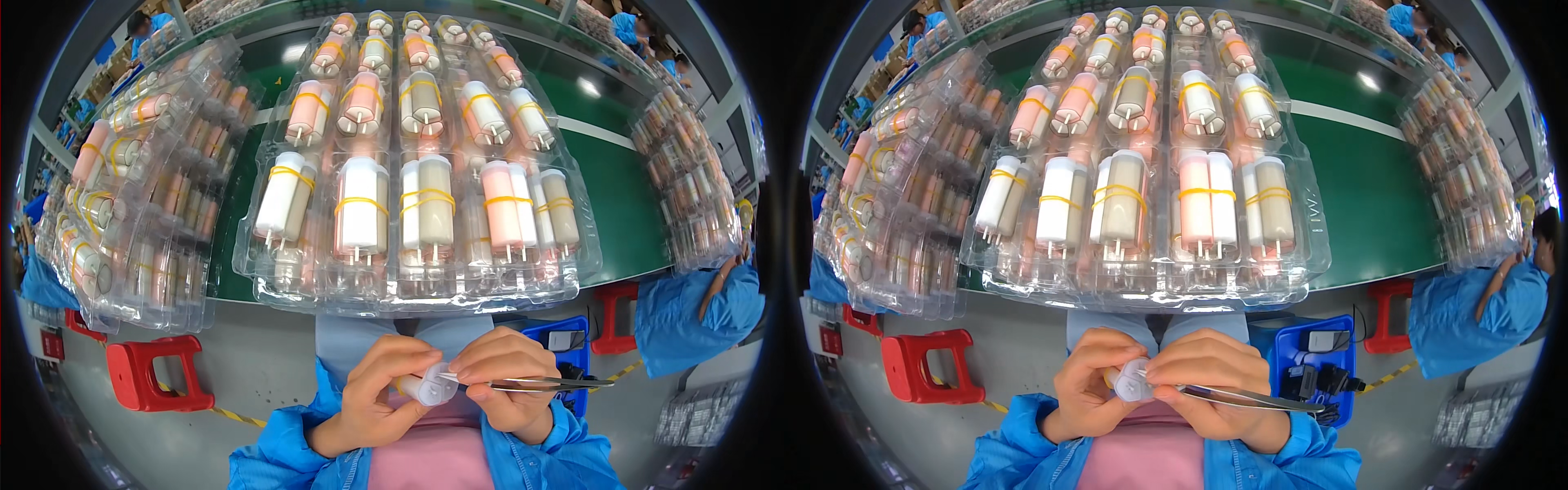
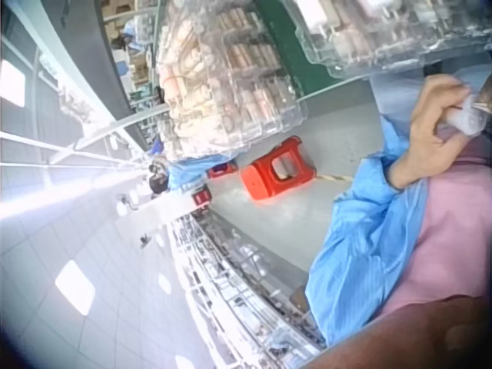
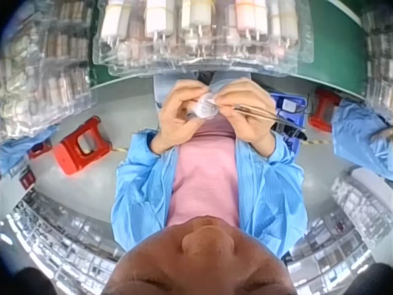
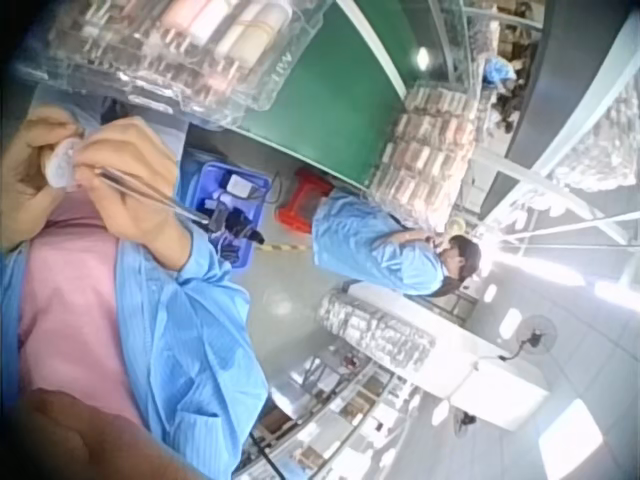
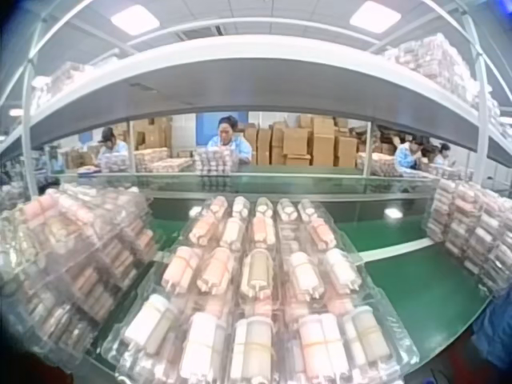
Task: Assembling and marking small plastic components using tweezers and a pen in a factory setting.
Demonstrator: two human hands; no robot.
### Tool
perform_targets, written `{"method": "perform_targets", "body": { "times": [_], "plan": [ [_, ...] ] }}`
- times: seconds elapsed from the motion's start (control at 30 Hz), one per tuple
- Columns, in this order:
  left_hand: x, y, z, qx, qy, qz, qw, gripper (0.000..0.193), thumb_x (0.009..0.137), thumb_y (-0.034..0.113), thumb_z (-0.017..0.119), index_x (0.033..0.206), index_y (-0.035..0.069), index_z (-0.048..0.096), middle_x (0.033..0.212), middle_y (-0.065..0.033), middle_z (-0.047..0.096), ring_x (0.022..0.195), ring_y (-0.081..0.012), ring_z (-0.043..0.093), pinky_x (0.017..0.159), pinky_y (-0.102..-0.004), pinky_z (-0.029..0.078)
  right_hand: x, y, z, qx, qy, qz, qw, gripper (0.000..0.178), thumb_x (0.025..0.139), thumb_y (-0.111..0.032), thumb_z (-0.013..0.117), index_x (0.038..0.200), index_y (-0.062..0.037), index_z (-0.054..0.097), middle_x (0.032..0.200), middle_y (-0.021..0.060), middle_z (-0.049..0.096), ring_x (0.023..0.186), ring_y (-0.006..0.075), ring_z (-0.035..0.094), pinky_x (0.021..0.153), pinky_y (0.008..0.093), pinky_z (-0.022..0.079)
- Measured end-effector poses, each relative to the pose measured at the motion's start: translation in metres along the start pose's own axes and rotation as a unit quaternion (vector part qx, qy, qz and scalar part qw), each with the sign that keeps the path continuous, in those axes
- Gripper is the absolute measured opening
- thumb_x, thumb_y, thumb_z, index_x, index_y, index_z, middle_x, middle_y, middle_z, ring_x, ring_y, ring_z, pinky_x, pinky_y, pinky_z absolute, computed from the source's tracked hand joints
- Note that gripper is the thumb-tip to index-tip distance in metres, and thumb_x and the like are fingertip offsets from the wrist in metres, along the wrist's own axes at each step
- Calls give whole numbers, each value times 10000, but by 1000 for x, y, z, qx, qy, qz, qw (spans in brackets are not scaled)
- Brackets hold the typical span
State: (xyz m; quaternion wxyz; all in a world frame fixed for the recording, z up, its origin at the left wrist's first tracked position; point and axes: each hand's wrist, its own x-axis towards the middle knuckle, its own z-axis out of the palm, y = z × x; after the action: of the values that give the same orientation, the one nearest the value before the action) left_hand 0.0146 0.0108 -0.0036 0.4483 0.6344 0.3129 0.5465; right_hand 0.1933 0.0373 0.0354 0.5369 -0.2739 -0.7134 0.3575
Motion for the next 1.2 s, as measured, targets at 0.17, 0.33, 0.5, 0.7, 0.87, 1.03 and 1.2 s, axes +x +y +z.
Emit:
{"method": "perform_targets", "body": {
  "times": [0.17,0.33,0.5,0.7,0.87,1.03,1.2],
  "plan": [
    [2,2,-2,-16,-2,-14,1000,438,706,-18,762,1094,-25,561,1062,-183,544,932,-221,575,774,-305,471,2,3,1,16,0,5,1000,148,718,-32,730,848,-3,666,830,128,673,704,266,644,628,323,523],
    [5,3,-6,-40,-36,-7,999,399,717,-24,742,1074,-28,565,1053,-187,551,930,-224,571,769,-309,458,3,3,0,39,-2,12,999,141,715,-40,736,838,-4,675,813,120,675,699,259,646,623,315,518],
    [6,2,-6,-56,-37,-8,998,423,713,-23,748,1090,-25,556,1062,-191,544,937,-232,571,779,-322,461,1,3,4,23,14,10,1000,151,717,-47,740,845,-4,671,802,119,674,684,258,646,612,313,516],
    [1,-1,-3,-121,-35,-45,991,495,691,-40,764,1130,-16,537,1095,-189,528,956,-223,568,798,-322,464,-4,7,10,31,48,-3,998,132,734,-48,733,835,-4,660,791,124,672,653,256,641,587,307,514],
    [2,-2,-4,-136,-34,-51,989,516,682,-41,774,1138,-12,534,1094,-188,527,965,-217,568,808,-320,465,-5,9,11,40,63,-5,997,126,746,-49,726,837,-3,652,781,124,670,645,252,640,576,306,515],
    [1,-4,-3,-140,-29,-45,989,514,683,-39,775,1135,-17,531,1090,-186,525,972,-221,568,813,-318,466,-5,9,11,34,62,-2,998,133,748,-57,727,843,-5,650,783,126,671,646,249,642,575,301,517],
    [1,-4,-3,-143,-25,-47,988,511,685,-39,772,1134,-24,529,1089,-190,520,966,-217,565,811,-314,464,-3,8,11,34,55,5,998,134,749,-62,728,847,-9,654,788,125,671,651,246,646,577,299,517]
  ]
}}
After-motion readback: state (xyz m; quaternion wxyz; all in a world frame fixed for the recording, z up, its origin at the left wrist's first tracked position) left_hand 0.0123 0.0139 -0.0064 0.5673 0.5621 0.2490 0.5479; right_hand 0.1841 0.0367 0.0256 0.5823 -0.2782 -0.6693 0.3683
